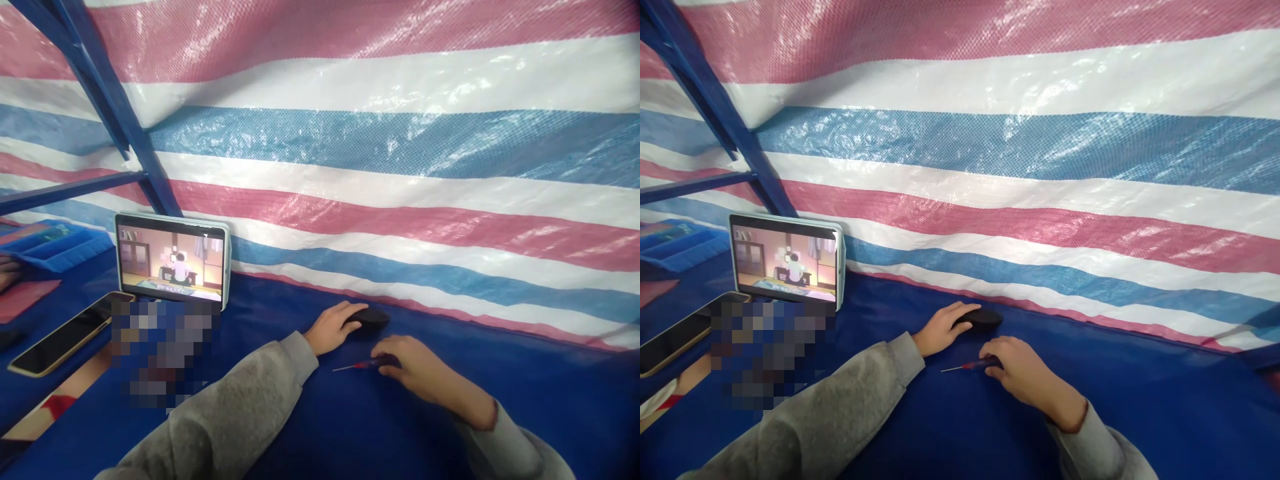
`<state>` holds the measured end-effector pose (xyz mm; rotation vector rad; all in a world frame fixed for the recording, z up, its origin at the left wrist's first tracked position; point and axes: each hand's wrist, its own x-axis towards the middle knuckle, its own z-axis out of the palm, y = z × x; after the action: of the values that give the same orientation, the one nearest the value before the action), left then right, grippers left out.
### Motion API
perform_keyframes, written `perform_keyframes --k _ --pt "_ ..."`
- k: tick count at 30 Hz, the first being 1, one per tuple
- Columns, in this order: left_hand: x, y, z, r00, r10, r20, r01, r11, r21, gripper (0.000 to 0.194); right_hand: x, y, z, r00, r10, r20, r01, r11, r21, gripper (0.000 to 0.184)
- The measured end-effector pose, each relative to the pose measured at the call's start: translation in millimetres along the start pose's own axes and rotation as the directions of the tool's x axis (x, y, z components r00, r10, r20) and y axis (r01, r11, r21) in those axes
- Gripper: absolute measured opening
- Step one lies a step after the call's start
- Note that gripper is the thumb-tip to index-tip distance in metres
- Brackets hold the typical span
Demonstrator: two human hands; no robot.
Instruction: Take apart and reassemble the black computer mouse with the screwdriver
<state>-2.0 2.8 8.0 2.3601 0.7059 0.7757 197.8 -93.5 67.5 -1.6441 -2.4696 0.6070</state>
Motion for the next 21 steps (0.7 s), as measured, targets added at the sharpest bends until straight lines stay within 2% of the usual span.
perform_keyframes --k 4,6,7,9,10,11,16,21 --pt "3 -4 0.5 0.999 -0.038 -0.007 0.037 0.999 -0.023 0.033 2 -8 14 0.998 -0.059 -0.033 0.061 0.997 0.042 0.011" --pt "4 -5 0.9 0.999 -0.048 0.003 0.048 0.999 -0.003 0.032 6 -5 21 0.984 -0.062 -0.169 0.069 0.997 0.037 0.011" --pt "4 -5 1.1 0.998 -0.056 0.008 0.056 0.998 0.016 0.033 8 -2 25 0.959 -0.044 -0.281 0.051 0.999 0.018 0.017" --pt "4 -6 1.6 0.997 -0.073 0.017 0.072 0.996 0.058 0.034 14 7 35 0.846 0.028 -0.533 -0.047 0.999 -0.022 0.033" --pt "4 -6 1.9 0.997 -0.078 0.023 0.076 0.994 0.076 0.035 16 11 40 0.790 0.072 -0.608 -0.102 0.995 -0.015 0.042" --pt "4 -6 2.2 0.997 -0.078 0.029 0.075 0.993 0.091 0.036 18 16 45 0.773 0.090 -0.628 -0.114 0.993 0.002 0.047" --pt "4 -6 2.8 0.998 -0.060 0.026 0.057 0.994 0.093 0.036 25 30 62 0.816 0.140 -0.560 -0.038 0.981 0.189 0.045" --pt "2 -7 1.1 0.999 -0.019 -0.048 0.020 1.000 0.018 0.028 27 34 67 0.800 0.176 -0.574 -0.029 0.966 0.256 0.043"
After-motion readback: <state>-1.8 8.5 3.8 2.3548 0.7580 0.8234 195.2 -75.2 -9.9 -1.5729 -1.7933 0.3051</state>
